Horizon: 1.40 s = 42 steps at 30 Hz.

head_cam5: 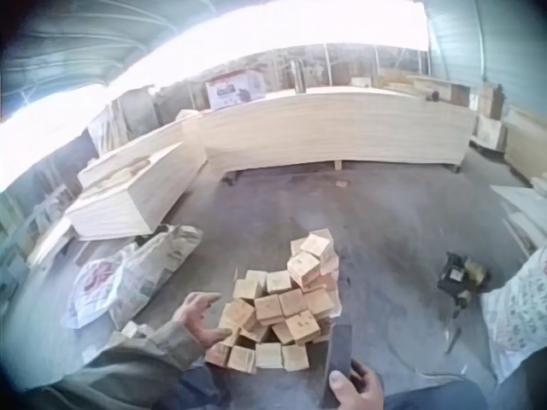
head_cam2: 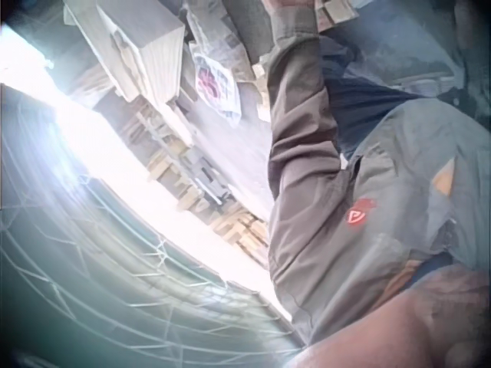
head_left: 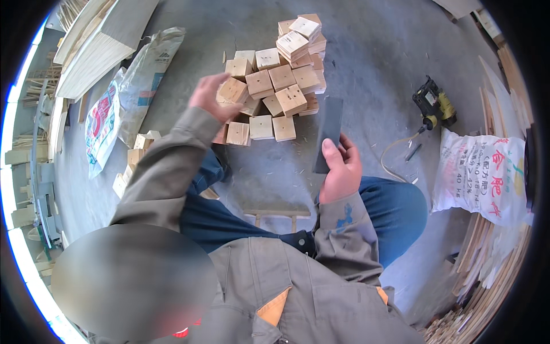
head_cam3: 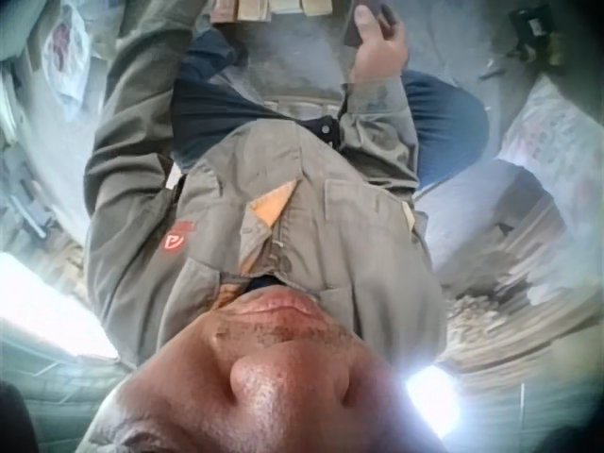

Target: The person sits on the floor and sands small wooden blocks one by one using a sanding block. They pick up a block, sand its edges and faces, and place it back into a pile.

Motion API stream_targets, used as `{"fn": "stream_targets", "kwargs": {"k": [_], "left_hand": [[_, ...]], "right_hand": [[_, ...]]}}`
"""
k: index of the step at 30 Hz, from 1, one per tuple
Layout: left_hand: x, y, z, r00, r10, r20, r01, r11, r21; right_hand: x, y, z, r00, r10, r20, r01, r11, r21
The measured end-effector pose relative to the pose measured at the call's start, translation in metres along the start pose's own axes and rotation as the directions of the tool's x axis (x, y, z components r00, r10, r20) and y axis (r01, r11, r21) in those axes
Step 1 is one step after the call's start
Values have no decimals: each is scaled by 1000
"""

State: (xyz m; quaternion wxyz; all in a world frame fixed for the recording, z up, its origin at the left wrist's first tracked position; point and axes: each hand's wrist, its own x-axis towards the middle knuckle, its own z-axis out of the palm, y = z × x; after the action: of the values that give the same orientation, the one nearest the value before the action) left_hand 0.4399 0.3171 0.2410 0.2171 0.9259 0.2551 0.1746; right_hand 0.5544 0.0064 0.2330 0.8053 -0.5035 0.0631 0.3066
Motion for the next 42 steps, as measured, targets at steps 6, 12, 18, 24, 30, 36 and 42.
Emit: {"fn": "stream_targets", "kwargs": {"k": [6,12,18,24,30,36,42], "left_hand": [[21,13,137,960,-76,269,97,993,-65],[44,6,214,859,-263,439,247,964,94],[58,-15,258,840,-345,420,303,939,164],[50,-21,261,899,-285,332,252,958,139],[23,-60,231,693,-566,447,685,710,-165],[-27,-27,138,537,-499,680,824,140,-548],[-79,52,17,631,-358,689,685,-160,-711]], "right_hand": [[2,-9,-1,999,33,-32,-37,991,-126],[6,-22,-1,996,74,-42,-75,997,-31],[17,-27,-2,989,104,-106,-111,992,-58],[18,-25,-5,989,136,-59,-138,990,-31],[8,-29,0,994,87,-69,-91,994,-62],[3,-15,-3,997,-43,-71,36,994,-102],[-3,9,-5,997,-61,-49,56,995,-83]]}}
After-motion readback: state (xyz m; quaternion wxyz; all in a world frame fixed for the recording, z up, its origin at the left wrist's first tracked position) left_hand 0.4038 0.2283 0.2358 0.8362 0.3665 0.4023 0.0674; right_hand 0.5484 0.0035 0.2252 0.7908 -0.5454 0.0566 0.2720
